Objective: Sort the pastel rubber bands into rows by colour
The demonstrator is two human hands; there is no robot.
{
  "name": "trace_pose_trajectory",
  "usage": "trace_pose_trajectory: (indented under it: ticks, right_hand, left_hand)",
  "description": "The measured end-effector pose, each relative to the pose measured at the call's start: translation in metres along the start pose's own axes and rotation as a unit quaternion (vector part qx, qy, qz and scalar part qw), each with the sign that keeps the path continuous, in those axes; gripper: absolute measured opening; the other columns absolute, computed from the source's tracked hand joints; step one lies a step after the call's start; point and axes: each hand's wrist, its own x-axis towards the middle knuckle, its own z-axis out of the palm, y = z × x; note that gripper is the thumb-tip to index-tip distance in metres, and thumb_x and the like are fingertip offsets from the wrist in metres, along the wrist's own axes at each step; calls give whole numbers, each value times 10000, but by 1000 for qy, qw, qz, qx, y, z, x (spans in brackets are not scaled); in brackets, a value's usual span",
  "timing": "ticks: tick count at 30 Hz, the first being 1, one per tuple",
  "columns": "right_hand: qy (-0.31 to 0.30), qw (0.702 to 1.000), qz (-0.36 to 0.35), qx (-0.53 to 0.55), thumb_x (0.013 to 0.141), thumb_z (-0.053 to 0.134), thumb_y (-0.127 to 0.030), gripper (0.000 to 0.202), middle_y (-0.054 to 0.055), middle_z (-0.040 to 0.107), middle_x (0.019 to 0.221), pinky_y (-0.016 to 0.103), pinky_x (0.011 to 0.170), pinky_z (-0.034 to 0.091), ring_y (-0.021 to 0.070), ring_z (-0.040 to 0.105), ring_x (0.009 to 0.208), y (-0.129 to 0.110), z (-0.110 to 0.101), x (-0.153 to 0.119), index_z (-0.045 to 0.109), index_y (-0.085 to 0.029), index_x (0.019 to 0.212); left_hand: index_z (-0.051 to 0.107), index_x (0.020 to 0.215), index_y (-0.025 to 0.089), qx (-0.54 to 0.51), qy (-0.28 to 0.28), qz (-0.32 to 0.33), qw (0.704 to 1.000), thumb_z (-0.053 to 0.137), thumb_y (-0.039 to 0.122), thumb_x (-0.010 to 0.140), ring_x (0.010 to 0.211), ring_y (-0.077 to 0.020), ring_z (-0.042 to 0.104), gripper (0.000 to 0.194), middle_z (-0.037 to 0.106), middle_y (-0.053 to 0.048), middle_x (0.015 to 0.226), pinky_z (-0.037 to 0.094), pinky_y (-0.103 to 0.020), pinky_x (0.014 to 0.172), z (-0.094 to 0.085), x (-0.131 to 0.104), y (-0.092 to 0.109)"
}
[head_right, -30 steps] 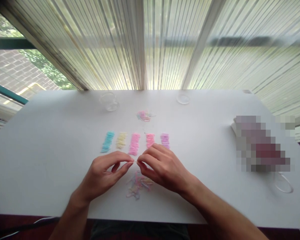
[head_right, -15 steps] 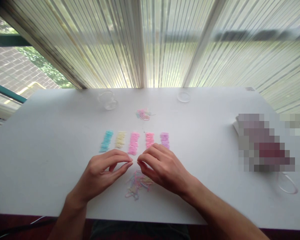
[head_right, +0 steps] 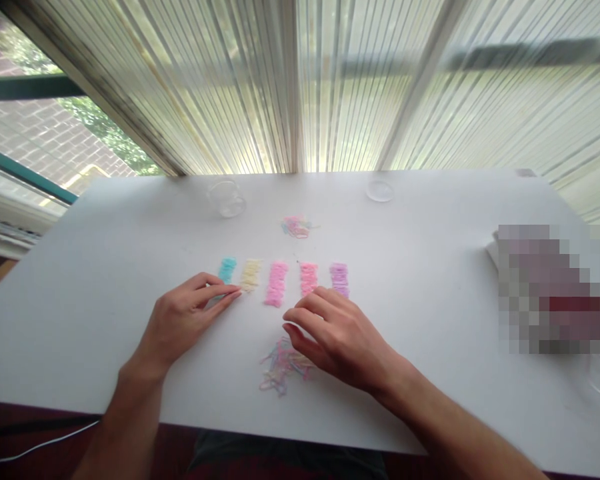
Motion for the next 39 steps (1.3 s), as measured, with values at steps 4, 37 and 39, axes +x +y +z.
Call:
trace_pose_trajectory:
  ticks: [4, 37, 39]
  right_hand:
    - [-2, 1000, 1, -5, 982, 585, -143, 91, 73, 710, 852, 321, 693, 530, 195, 641, 785, -1, -1, 1, 674, -161, 979]
    - [-22, 1000, 3, -4, 989, 558, -138, 141, 62, 694, 805, 300, 673, 499, 181, 607, 745, -1, -2, 0, 687, -180, 947]
    - [-23, 1000, 4, -5, 987, 556, -133, 145, 60, 693, 801, 299, 673, 499, 180, 604, 742, -1, -2, 0, 686, -181, 943]
  left_hand:
    - [818, 971, 267, 10, 8, 7, 1000, 611, 383, 997, 578, -84, 587, 239, 730, 7, 918, 488, -218, 618, 4, 1, 0]
    - [781, 997, 243, 38, 21, 21, 999, 643, 285, 954, 621, -107, 641, 151, 743, 13, 929, 480, -222, 606, 7, 0, 9]
    - [783, 983, 245, 40, 18, 25, 999, 644, 290, 959, 620, -106, 641, 147, 742, 14, 918, 474, -222, 600, 8, 0, 10]
